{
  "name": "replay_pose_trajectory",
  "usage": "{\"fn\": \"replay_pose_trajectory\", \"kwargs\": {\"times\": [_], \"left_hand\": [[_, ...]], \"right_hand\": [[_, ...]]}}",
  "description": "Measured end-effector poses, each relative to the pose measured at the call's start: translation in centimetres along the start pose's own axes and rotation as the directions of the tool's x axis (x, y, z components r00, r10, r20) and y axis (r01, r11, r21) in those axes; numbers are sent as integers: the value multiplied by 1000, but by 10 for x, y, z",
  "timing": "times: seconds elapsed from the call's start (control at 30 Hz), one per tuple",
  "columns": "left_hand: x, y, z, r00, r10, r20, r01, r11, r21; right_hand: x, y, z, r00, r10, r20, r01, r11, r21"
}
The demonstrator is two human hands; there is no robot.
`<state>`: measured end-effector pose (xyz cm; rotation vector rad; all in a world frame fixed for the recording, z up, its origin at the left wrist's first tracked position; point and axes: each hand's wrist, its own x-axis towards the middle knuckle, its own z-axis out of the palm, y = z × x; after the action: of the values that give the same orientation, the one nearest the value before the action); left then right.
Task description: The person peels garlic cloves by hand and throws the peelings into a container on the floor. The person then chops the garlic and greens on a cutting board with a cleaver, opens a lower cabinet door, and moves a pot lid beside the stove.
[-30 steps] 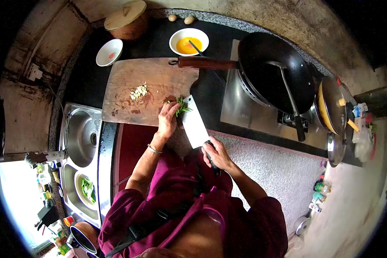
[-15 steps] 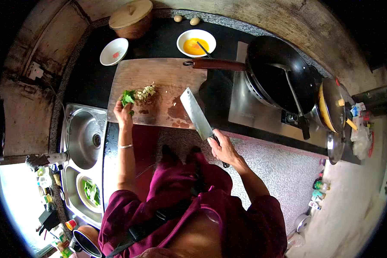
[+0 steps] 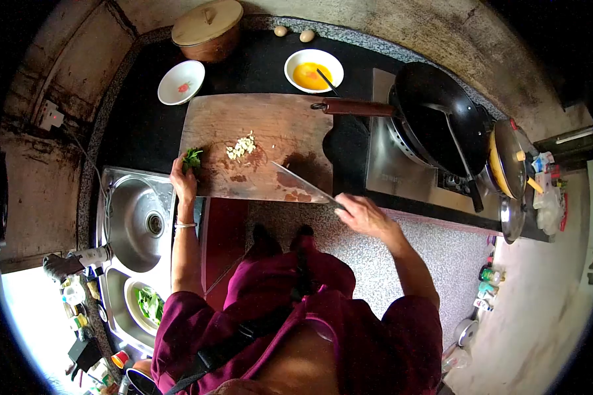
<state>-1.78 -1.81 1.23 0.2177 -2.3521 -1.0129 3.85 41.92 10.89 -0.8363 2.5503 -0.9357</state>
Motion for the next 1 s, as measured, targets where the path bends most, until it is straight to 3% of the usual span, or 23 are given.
{"fn": "replay_pose_trajectory", "kwargs": {"times": [0.07, 0.1, 0.13, 0.2, 0.23, 0.33, 0.37, 0.4, 0.57, 0.8, 0.87, 1.0], "left_hand": [[2, -8, 2, 1000, -5, 2, 5, 999, -31], [4, -11, 2, 1000, -7, -1, 7, 998, -56], [5, -12, -1, 1000, -10, -2, 10, 998, -55], [10, -11, -3, 1000, 3, -8, -3, 998, -66], [11, -10, -3, 1000, 4, -1, -4, 997, -73], [14, -13, -3, 1000, 2, 17, 0, 994, -107], [13, -18, -2, 1000, -20, 22, 23, 992, -127], [13, -20, -1, 999, -44, 29, 48, 988, -147], [12, -30, 1, 996, -80, 49, 88, 982, -169], [17, -25, -5, 989, 37, 141, -15, 988, -156], [20, -17, -5, 984, 38, 174, -8, 986, -169], [24, -4, 3, 961, 105, 257, -49, 975, -215]], "right_hand": [[7, -1, -10, 1000, 21, -11, -22, 997, -75], [12, 5, -5, 986, -117, -116, 97, 981, -168], [17, 8, 2, 986, -119, -113, 99, 981, -168], [30, 11, 22, 978, -158, -136, 144, 984, -106], [39, 6, 41, 990, -81, -115, 78, 997, -29], [75, -39, 88, 966, -99, -237, 122, 989, 85], [85, -57, 97, 994, 49, -98, -26, 975, 220], [98, -73, 105, 979, -19, -205, 54, 985, 164], [140, -88, 144, 928, 22, -371, 70, 970, 234], [128, -87, 126, 873, 321, -366, -195, 919, 342], [118, -78, 132, 810, 316, -494, -219, 944, 246], [94, -78, 129, 745, 526, -410, -387, 841, 377]]}}
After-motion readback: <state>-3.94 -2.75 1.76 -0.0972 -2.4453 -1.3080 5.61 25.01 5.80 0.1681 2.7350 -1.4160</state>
